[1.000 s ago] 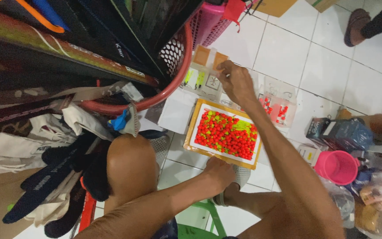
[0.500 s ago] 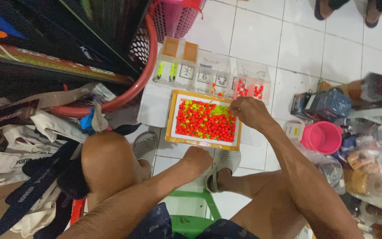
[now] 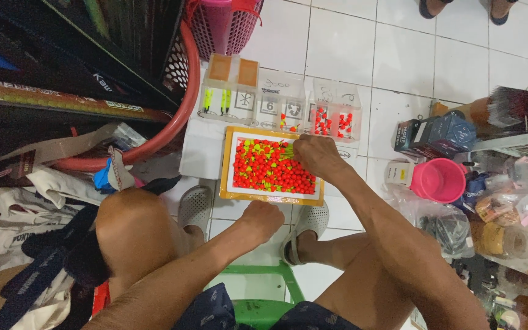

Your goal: Picking up small red and yellow fishing lure components and placing them into a sorting tray

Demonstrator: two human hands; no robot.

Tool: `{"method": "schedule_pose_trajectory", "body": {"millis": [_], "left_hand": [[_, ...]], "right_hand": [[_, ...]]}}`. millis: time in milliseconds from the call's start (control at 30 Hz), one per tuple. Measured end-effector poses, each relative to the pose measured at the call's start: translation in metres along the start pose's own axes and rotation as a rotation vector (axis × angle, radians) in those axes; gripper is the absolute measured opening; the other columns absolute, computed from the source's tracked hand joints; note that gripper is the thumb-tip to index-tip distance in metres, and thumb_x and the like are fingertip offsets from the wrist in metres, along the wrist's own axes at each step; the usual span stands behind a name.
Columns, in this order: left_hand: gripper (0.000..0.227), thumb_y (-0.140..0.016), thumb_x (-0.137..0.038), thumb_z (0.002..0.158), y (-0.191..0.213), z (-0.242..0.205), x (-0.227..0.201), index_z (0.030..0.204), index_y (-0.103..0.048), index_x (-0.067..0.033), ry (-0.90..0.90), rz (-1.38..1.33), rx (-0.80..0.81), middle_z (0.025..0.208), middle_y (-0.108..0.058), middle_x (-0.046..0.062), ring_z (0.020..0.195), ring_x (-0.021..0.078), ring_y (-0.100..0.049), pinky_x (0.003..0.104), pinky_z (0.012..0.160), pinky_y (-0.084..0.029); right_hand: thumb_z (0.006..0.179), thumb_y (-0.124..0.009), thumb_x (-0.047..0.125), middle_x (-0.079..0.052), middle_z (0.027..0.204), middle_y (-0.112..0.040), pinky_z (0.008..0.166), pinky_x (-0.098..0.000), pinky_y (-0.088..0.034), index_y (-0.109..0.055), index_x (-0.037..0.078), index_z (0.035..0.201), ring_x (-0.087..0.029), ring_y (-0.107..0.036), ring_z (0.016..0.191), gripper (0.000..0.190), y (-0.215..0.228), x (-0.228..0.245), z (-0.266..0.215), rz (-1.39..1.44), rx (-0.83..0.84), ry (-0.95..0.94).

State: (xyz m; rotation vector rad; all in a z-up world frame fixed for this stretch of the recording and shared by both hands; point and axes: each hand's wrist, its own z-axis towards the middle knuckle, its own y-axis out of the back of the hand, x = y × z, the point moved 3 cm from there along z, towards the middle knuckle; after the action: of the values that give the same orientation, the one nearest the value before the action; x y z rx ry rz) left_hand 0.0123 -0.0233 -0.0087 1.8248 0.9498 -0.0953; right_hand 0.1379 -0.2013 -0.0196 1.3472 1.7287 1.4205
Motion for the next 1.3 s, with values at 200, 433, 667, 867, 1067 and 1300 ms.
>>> {"method": "schedule_pose_trajectory", "body": {"millis": [200,433,667,867,1067,1300], "left_hand": [[0.008,-0.073,0.009,0.083,-0.007,0.004,0.002,0.082,-0.076,0.0017,0.031,-0.019,-0.017,0.066,-0.066,0.014,0.061,0.0233,-0.068,0.041,0.060,-0.063],[0.010,-0.073,0.010,0.083,-0.006,0.005,0.003,0.081,-0.076,0.0010,0.021,0.009,-0.036,0.066,-0.067,0.013,0.062,0.0234,-0.069,0.041,0.059,-0.063],[0.009,-0.075,0.010,0.081,-0.003,0.004,0.001,0.081,-0.077,0.0011,0.003,0.049,-0.067,0.066,-0.068,0.014,0.062,0.0236,-0.070,0.041,0.059,-0.063],[0.009,-0.075,0.011,0.080,0.001,0.003,-0.001,0.080,-0.077,0.0017,0.000,0.050,-0.083,0.065,-0.067,0.015,0.060,0.0243,-0.070,0.042,0.057,-0.063],[0.009,-0.076,0.012,0.080,-0.004,0.004,0.000,0.083,-0.077,0.0034,0.016,0.022,-0.072,0.067,-0.067,0.017,0.062,0.0270,-0.071,0.044,0.060,-0.064],[0.010,-0.075,0.009,0.083,0.020,-0.001,-0.002,0.091,-0.077,0.0030,0.049,0.015,-0.050,0.073,-0.069,0.017,0.067,0.0273,-0.072,0.044,0.065,-0.065]], "right_hand": [[0.088,-0.072,0.014,-0.009,0.092,-0.072,0.070,-0.0482,-0.060,-0.073,0.014,0.098,-0.035,-0.074,0.085,0.010,0.011,0.004,-0.005,-0.031,0.053,-0.042],[0.091,-0.073,0.008,-0.014,0.085,-0.075,0.068,-0.0479,-0.060,-0.079,0.011,0.095,-0.039,-0.074,0.080,0.008,0.022,-0.001,-0.009,0.050,-0.020,-0.033],[0.092,-0.070,0.012,-0.013,0.083,-0.074,0.069,-0.0502,-0.059,-0.076,0.011,0.091,-0.040,-0.073,0.081,0.006,0.040,0.004,-0.014,0.070,-0.017,-0.067],[0.092,-0.070,0.005,-0.014,0.086,-0.075,0.071,-0.0456,-0.061,-0.076,0.008,0.099,-0.038,-0.074,0.083,0.010,0.046,0.005,-0.017,0.163,-0.029,-0.072],[0.091,-0.067,0.002,-0.015,0.089,-0.072,0.071,-0.0483,-0.058,-0.073,0.006,0.103,-0.039,-0.072,0.086,0.014,0.066,0.013,-0.022,0.302,-0.018,-0.082],[0.092,-0.067,-0.003,-0.017,0.091,-0.072,0.072,-0.0484,-0.058,-0.070,0.005,0.102,-0.040,-0.072,0.089,0.013,0.077,0.007,-0.026,0.286,-0.038,-0.023]]}}
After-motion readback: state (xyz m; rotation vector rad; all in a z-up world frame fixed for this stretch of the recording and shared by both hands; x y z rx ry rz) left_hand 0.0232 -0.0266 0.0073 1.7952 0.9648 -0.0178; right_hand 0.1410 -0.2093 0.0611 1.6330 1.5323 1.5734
